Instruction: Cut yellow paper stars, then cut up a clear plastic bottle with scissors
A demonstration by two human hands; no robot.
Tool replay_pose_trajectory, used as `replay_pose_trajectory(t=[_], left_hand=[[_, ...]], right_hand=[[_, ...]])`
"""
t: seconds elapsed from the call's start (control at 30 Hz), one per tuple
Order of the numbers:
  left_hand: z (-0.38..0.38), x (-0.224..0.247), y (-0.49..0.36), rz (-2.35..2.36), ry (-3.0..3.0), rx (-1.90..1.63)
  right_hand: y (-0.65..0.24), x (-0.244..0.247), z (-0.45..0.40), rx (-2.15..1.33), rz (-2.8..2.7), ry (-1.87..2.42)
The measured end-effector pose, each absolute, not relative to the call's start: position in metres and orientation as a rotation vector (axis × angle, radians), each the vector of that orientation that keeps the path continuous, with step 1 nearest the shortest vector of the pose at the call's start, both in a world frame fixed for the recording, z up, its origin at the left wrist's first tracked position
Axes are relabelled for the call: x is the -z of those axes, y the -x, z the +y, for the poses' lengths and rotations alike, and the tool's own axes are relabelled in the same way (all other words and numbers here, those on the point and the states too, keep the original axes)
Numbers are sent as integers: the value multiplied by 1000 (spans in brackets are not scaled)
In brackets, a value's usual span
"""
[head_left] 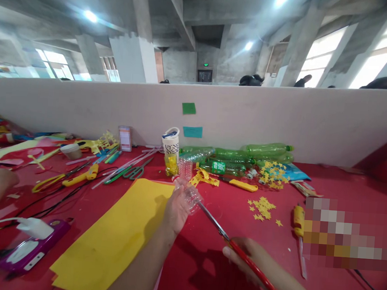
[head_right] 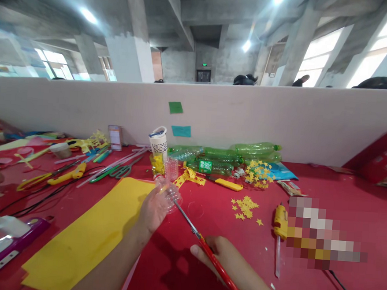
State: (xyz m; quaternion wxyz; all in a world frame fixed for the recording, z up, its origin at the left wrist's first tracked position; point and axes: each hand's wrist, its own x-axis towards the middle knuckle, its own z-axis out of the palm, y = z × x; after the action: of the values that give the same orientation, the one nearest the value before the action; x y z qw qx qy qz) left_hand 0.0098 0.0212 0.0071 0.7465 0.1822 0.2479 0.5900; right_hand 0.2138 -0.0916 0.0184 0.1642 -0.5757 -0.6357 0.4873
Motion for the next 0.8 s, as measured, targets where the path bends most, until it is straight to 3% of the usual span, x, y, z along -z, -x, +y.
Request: replay_pose_trajectory(t=[0.27, 0.8], left_hand=[[19, -1, -17, 563, -454, -1303], [15, 5, -26, 657, -434, -1328]], right_hand=[[-205, -22, -96, -1563, -1599, 1700], [-202, -18, -97, -1590, -1480, 1685]])
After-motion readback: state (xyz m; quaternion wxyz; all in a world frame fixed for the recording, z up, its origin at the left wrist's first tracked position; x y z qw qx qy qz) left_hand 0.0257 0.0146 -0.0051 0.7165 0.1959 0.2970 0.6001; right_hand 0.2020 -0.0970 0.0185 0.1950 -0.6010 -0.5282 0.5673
